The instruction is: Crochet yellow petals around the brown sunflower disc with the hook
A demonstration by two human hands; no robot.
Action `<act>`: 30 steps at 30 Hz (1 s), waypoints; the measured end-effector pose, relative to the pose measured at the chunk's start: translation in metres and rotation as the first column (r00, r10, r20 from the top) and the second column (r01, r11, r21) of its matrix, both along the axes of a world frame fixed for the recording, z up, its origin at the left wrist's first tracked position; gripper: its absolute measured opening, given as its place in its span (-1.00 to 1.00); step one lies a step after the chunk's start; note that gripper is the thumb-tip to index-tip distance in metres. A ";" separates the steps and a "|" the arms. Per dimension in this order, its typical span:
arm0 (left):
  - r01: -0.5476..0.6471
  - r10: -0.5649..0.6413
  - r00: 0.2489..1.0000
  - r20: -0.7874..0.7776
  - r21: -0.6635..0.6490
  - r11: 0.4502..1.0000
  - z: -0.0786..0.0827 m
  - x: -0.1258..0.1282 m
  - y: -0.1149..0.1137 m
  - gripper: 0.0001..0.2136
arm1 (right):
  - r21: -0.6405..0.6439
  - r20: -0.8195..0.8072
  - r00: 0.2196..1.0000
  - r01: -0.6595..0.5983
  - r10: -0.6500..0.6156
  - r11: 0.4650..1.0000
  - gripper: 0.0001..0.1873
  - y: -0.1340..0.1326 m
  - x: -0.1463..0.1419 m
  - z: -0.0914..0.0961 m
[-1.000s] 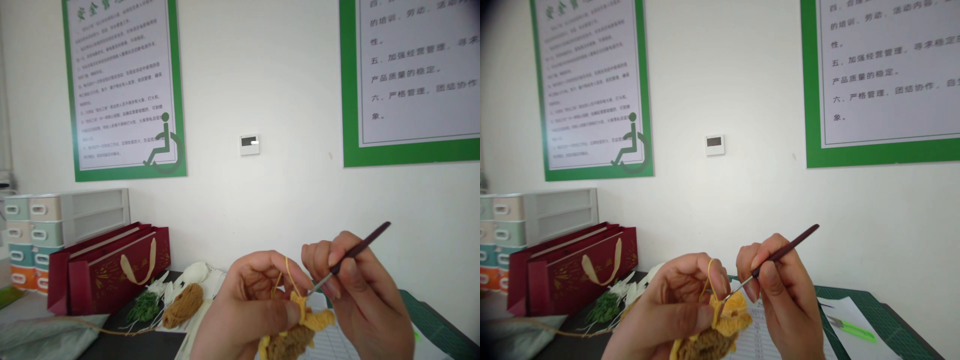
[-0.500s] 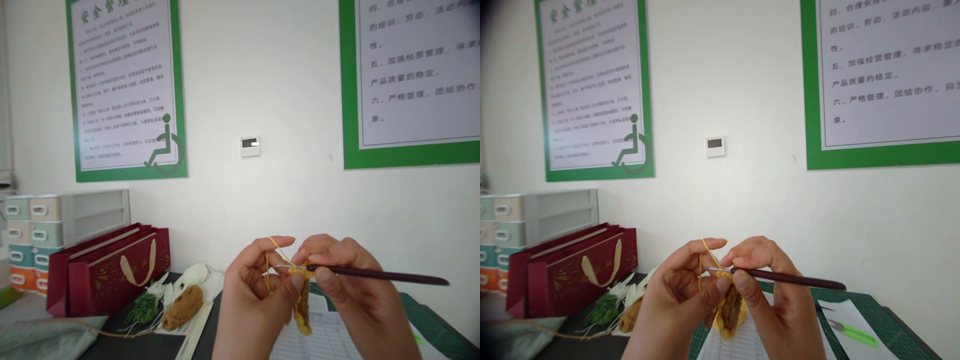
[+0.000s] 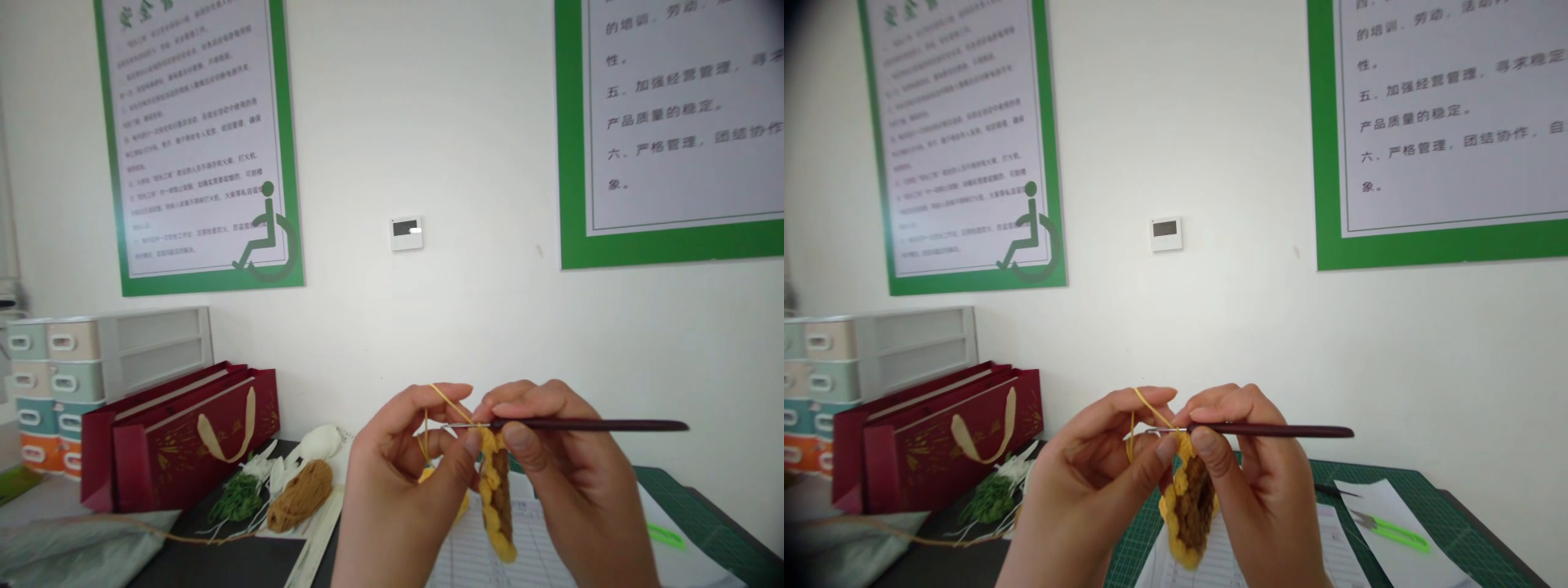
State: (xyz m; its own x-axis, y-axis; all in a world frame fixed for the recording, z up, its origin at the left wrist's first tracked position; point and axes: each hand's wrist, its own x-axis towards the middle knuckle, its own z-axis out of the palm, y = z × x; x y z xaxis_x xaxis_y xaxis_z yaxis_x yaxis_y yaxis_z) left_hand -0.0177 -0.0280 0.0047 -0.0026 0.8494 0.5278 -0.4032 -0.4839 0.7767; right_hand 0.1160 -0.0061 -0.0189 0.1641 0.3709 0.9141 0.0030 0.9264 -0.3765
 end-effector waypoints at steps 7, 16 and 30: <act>-0.018 0.020 0.993 -0.116 0.022 1.000 -0.003 -0.006 0.003 -0.81 | -0.042 -0.083 0.993 -0.087 0.084 0.995 -0.93 0.002 -0.004 -0.006; -0.012 0.013 0.992 -0.127 0.008 1.000 -0.006 -0.006 0.005 -0.84 | -0.117 -0.177 0.950 -0.280 0.258 0.953 -0.93 0.010 -0.004 -0.014; 0.192 -0.195 0.980 -0.038 -0.057 0.980 -0.003 -0.008 0.007 -0.89 | -0.081 -0.194 0.828 -0.547 0.526 0.833 -0.91 0.013 0.000 -0.010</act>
State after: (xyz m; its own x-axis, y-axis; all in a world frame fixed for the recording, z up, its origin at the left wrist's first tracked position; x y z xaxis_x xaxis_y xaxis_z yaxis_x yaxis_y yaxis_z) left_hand -0.0256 -0.0208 0.0012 0.1864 0.8583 0.4781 -0.4506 -0.3577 0.8179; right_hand 0.1163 0.0069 -0.0293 0.0421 0.5536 0.8317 -0.5497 0.7080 -0.4434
